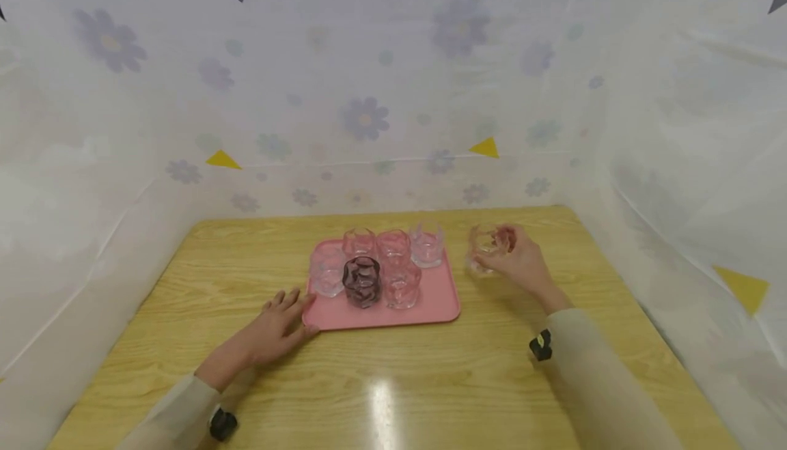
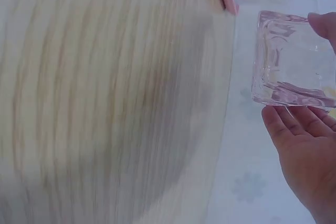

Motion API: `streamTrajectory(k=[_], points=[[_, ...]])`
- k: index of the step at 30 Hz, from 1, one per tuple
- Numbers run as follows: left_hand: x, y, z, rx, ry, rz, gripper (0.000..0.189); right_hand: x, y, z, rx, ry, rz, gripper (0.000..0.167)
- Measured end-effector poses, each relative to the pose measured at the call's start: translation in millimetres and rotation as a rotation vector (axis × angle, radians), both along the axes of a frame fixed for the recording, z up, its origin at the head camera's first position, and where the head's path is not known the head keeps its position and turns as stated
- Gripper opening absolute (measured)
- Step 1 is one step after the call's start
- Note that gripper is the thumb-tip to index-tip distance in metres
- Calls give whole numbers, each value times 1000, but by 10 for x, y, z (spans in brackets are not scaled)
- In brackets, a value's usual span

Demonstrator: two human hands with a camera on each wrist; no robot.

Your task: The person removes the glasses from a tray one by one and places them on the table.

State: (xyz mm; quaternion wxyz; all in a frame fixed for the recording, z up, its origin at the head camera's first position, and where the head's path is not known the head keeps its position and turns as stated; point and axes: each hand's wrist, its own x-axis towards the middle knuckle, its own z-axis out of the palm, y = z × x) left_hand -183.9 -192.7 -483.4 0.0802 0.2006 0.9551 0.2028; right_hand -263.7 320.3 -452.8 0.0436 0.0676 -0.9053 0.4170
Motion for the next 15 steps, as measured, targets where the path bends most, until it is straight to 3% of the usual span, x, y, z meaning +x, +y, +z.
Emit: streamTrajectory(k=[15], points=[[10, 9, 8, -7, 2, 3, 75, -8, 743, -54, 40, 29, -153, 85]])
